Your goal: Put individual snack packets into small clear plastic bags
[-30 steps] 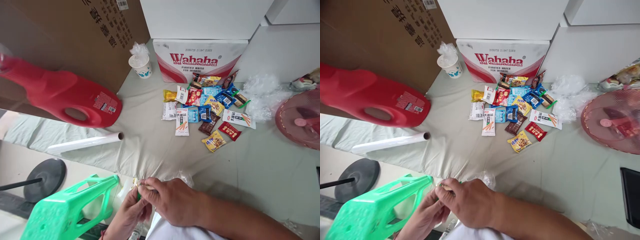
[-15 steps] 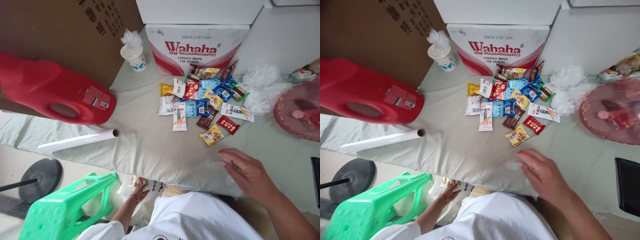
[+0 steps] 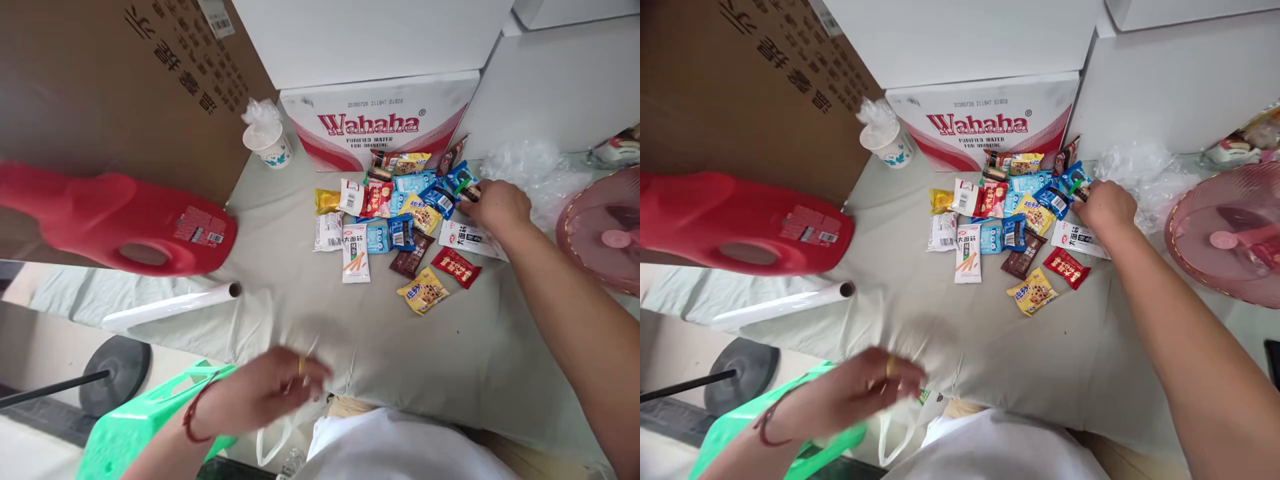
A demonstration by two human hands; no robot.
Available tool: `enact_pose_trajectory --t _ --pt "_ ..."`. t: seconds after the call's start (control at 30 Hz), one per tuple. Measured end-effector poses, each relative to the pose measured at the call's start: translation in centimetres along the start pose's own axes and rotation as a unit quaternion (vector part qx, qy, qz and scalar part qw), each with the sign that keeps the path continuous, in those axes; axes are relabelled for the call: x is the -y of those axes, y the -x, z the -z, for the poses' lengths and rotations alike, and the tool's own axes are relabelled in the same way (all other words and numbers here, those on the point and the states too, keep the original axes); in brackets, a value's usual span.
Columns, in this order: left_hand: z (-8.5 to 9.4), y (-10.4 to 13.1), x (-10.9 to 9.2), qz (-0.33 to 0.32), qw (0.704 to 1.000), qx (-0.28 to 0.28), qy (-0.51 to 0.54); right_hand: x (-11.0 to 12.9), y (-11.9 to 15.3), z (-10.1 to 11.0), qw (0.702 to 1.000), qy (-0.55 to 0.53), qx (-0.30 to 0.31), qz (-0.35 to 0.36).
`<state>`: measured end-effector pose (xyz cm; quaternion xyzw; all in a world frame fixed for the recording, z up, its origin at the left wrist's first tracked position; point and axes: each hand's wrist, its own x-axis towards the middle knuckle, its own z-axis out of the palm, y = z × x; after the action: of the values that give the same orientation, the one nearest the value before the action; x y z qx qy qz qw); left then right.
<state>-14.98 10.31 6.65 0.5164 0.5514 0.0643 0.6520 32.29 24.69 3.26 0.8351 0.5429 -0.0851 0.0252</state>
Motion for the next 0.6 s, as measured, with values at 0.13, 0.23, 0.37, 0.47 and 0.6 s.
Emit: enact_pose_trajectory --t 0.13,0.23,0.37,0.47,0.6 --pt "-1.5 -12.4 -13.0 -0.295 0.899 -0.224 -0.233 -0.9 2.2 -1.0 0.998 -0.026 -0.064 0.012" --pt "-2.5 -23.2 -18.4 -0.33 0.826 -0.29 -0.352 -2.5 3.7 -1.8 0.995 -0.028 -0.095 0.018" --pt "-2.9 -30.7 -20.9 -0.233 0.848 -0.269 -0.393 -4.2 5.6 -1.6 0.99 -0.057 -0.122 0.03" --pt "-2.3 -30.6 -21.0 -0.23 0.849 -0.275 -0.389 -4.8 7.6 -0.8 0.967 -0.114 -0.223 0.042" --pt "0.0 -27.0 -20.3 -0.245 0.826 -0.282 -0.423 -3.5 10.9 0.0 0.892 -0.318 -0.321 0.015"
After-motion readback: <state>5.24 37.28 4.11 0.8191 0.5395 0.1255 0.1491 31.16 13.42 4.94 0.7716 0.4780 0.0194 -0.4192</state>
